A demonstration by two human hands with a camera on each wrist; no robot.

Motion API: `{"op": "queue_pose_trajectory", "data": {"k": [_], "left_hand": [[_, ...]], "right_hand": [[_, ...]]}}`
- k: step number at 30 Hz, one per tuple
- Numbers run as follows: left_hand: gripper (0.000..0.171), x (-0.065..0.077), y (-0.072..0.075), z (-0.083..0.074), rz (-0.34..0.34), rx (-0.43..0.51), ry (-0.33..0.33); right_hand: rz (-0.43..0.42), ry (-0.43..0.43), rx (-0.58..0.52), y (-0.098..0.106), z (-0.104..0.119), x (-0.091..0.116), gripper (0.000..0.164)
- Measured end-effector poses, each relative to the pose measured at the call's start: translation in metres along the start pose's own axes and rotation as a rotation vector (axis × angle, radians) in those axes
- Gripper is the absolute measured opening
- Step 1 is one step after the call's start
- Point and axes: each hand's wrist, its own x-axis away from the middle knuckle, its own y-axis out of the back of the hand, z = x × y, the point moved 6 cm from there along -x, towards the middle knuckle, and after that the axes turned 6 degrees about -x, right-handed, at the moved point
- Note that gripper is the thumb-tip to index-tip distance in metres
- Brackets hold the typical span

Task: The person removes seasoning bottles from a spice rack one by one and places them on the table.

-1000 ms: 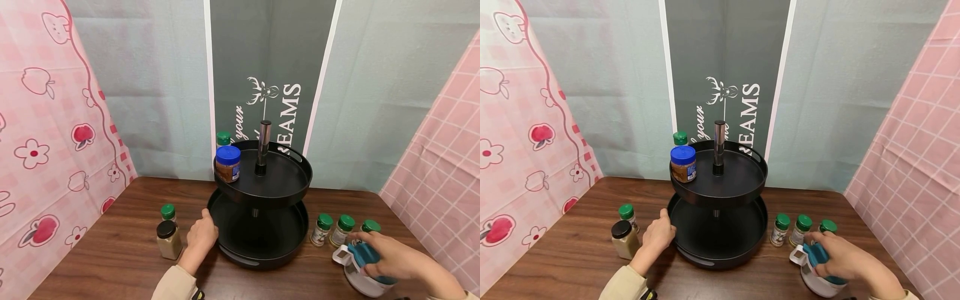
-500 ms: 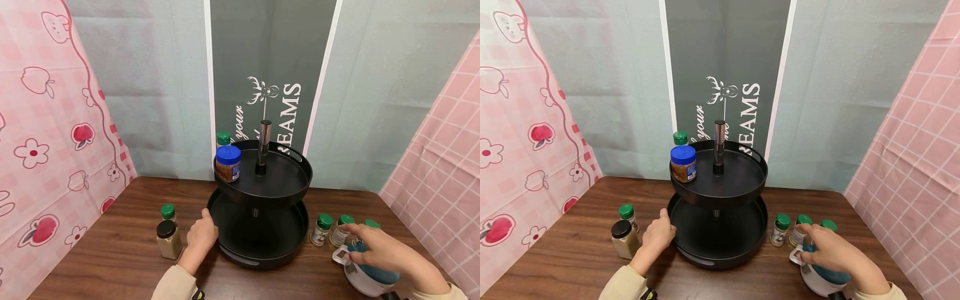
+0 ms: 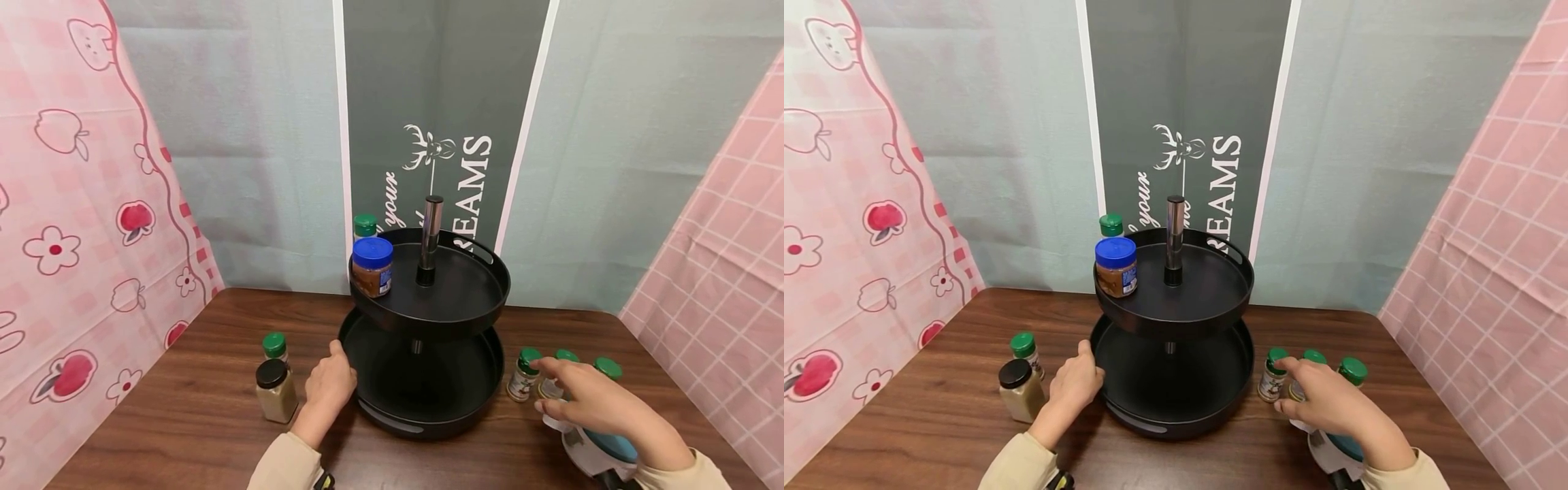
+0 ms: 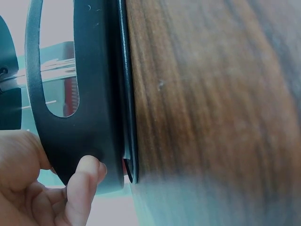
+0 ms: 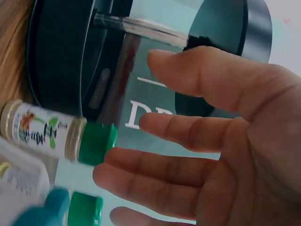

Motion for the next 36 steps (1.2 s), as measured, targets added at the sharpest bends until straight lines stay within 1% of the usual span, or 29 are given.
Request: {"op": "queue_pose_trajectory", "data": {"k": [3,6,10,14,19,21,24,28,30,33,36], "left_hand": [[0.046,0.000,0.000,0.000,-0.005,0.001,0.000],[0.043,0.000,0.000,0.000,-0.010,0.001,-0.004],[0.042,0.000,0.001,0.000,-0.013,0.001,-0.002],[0.043,0.000,0.001,-0.001,-0.009,0.001,0.003],[0.042,0.000,0.001,-0.001,-0.003,-0.002,0.005],[0.042,0.000,0.001,0.000,0.001,0.000,0.006],[0.044,0.000,0.000,-0.001,0.001,0.001,0.010],[0.044,-0.001,0.000,0.000,-0.005,0.000,0.012],[0.043,-0.001,0.000,0.000,-0.009,-0.001,0.011],[0.044,-0.001,0.000,0.000,-0.011,0.000,0.007],[0.045,0.000,0.000,0.000,-0.014,0.001,0.007]], "right_hand": [[0.011,0.000,-0.001,-0.005,0.004,-0.006,0.063],[0.009,0.020,0.014,-0.009,0.008,-0.012,0.057],[0.012,0.006,-0.006,-0.015,0.010,-0.019,0.050],[0.027,-0.042,-0.046,-0.024,0.009,-0.025,0.048],[-0.006,-0.094,-0.028,-0.034,0.011,-0.033,0.050],[-0.021,-0.126,-0.026,-0.036,0.010,-0.035,0.050],[-0.016,-0.185,-0.050,-0.039,0.007,-0.038,0.051],[-0.034,-0.257,-0.070,-0.043,0.003,-0.043,0.057],[-0.056,-0.283,-0.061,-0.045,0.002,-0.045,0.061],[-0.078,-0.309,-0.055,-0.048,-0.001,-0.048,0.064],[-0.096,-0.329,-0.056,-0.052,-0.004,-0.052,0.064]]}}
